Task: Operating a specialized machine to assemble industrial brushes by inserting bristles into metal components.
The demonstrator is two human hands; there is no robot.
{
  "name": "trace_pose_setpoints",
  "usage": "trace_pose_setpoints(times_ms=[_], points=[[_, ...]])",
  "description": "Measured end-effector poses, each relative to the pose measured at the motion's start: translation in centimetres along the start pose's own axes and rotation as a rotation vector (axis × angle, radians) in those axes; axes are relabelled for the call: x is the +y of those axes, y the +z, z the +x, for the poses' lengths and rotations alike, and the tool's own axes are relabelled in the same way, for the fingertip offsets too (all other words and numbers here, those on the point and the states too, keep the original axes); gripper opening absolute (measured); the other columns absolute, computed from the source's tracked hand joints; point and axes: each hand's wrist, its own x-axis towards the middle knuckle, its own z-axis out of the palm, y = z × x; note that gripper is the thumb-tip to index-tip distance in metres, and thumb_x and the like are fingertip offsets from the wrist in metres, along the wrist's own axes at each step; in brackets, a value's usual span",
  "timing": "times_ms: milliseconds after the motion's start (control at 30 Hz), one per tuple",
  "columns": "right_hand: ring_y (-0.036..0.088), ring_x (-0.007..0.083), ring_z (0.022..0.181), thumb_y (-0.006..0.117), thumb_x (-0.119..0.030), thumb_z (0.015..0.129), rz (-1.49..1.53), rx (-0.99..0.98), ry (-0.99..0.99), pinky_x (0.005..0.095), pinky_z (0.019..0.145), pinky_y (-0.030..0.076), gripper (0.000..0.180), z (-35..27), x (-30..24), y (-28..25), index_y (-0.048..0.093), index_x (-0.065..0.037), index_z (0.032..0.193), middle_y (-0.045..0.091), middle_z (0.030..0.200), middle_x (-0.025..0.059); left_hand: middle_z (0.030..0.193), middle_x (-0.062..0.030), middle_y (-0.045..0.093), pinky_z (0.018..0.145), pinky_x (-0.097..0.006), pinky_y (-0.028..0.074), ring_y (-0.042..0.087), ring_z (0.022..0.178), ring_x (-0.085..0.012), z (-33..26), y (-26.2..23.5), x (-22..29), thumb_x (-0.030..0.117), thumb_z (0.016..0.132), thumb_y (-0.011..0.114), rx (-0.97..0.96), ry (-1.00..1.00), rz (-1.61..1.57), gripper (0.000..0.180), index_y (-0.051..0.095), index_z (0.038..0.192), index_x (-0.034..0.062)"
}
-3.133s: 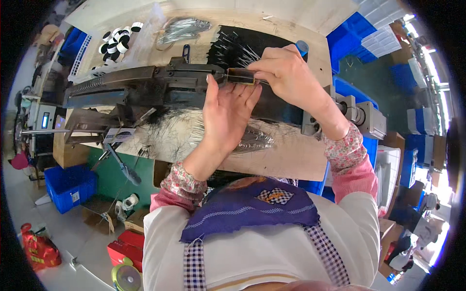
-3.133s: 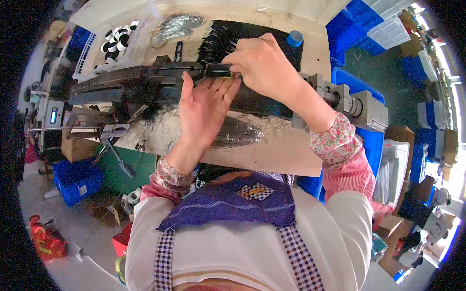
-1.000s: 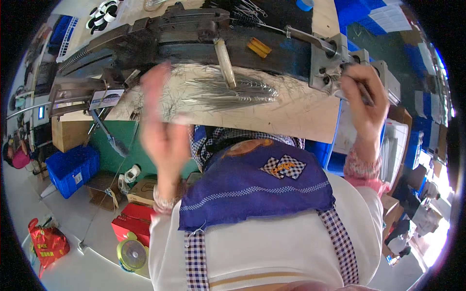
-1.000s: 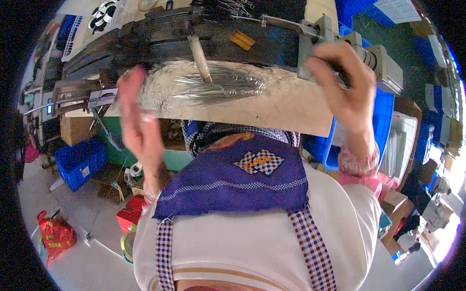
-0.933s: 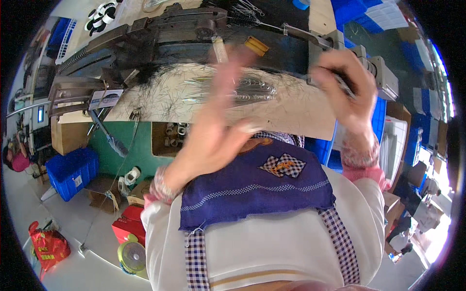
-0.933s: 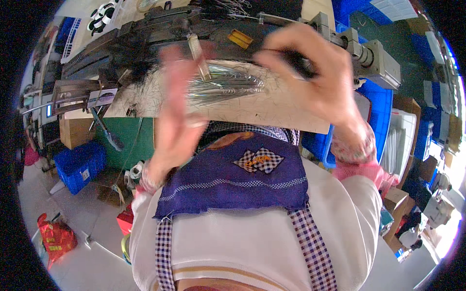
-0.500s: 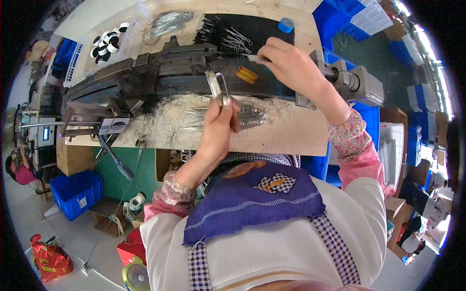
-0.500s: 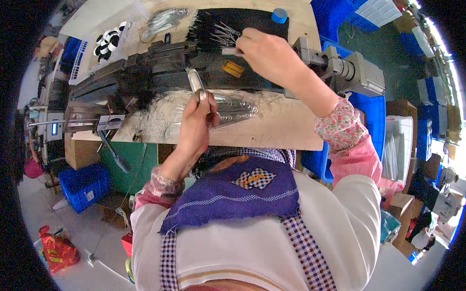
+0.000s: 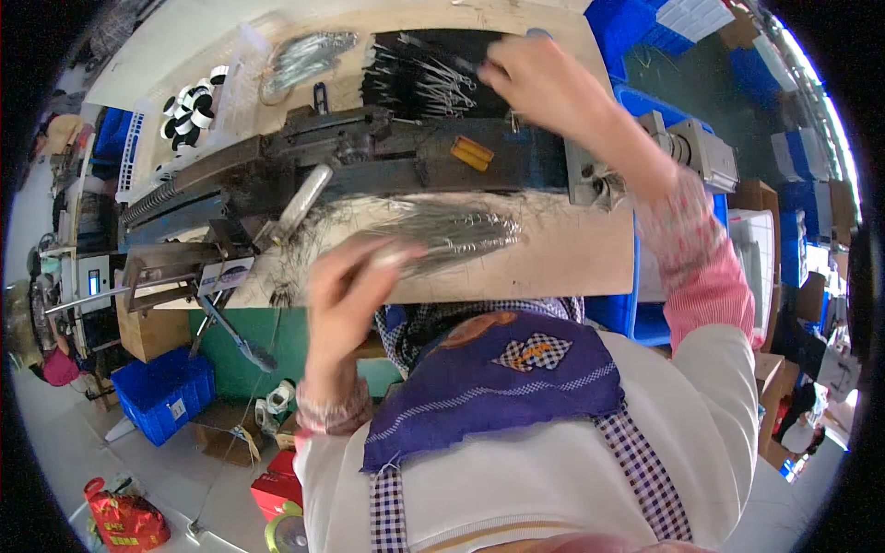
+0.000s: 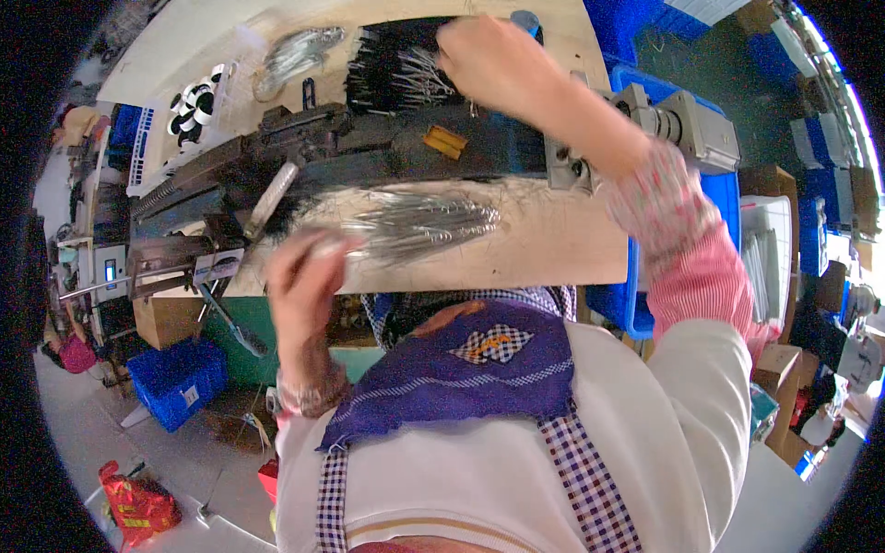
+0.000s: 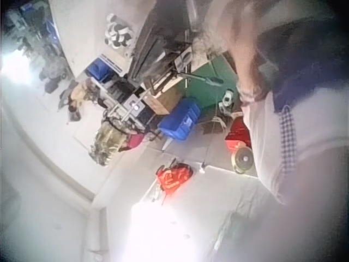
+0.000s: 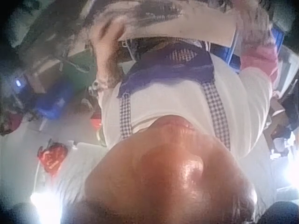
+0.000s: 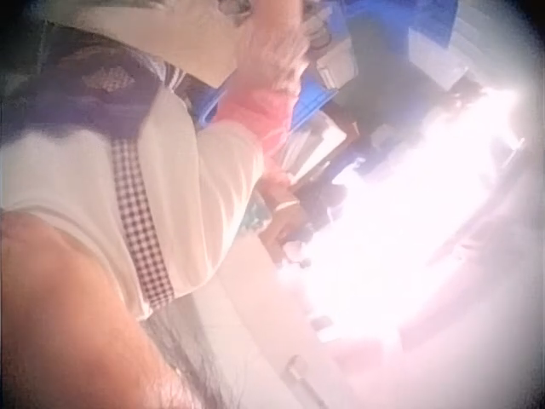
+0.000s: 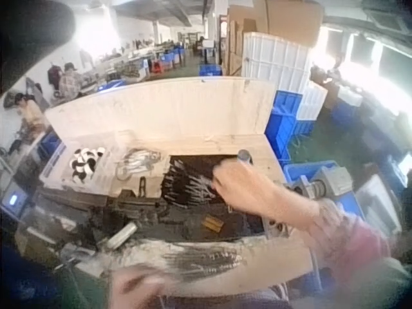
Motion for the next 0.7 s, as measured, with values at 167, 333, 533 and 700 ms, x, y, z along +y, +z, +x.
trace_pose_setpoints(times_ms=[167,333,533,700], points=[[0.063,0.0387,0.068,0.063,-0.013,0.080,-0.074,-0.070,-0.146,0.0432,0.063,0.050,0.022,6.6,4.0,2.5,0.062,0.007,0.071,0.061,0.072,0.0256,0.059,-0.0112,0.057,0.053,-0.029,0.041,0.052,0.053,-0.0151,11.2,7.0,-4.8,0.019,0.085,0.060,-0.264,-0.052,0.323,0.022,0.070,0.087,0.0003],[0.058,0.0274,0.082,0.068,-0.018,0.078,0.273,-0.197,-0.306,0.0356,0.071,0.047,0.023,-2.0,1.2,-2.0,0.059,-0.001,0.089,0.057,0.084,0.0109,0.057,-0.0098,0.059,0.054,-0.032,0.044,0.057,0.053,-0.0185,13.7,6.0,-7.3,0.021,0.082,0.060,-0.282,-0.017,0.316,0.022,0.072,0.083,0.0031],[0.060,0.0318,0.081,0.065,-0.017,0.078,0.275,0.065,-0.509,0.0396,0.070,0.048,0.016,-1.3,-1.1,1.7,0.063,-0.004,0.088,0.060,0.083,0.0121,0.079,-0.0039,0.062,0.063,-0.037,0.053,0.064,0.077,-0.0239,11.7,3.0,-2.1,0.009,0.075,0.060,-0.009,0.618,1.346,0.006,0.065,0.077,0.0087],[0.064,0.0277,0.082,0.066,-0.013,0.082,0.564,0.130,-0.458,0.0331,0.074,0.051,0.016,-0.4,-2.7,2.0,0.067,-0.003,0.095,0.067,0.089,0.0098,0.084,-0.0033,0.061,0.065,-0.032,0.052,0.061,0.078,-0.0207,9.8,1.0,-1.0,0.003,0.075,0.061,0.141,0.797,1.444,0.013,0.068,0.086,0.0070]])
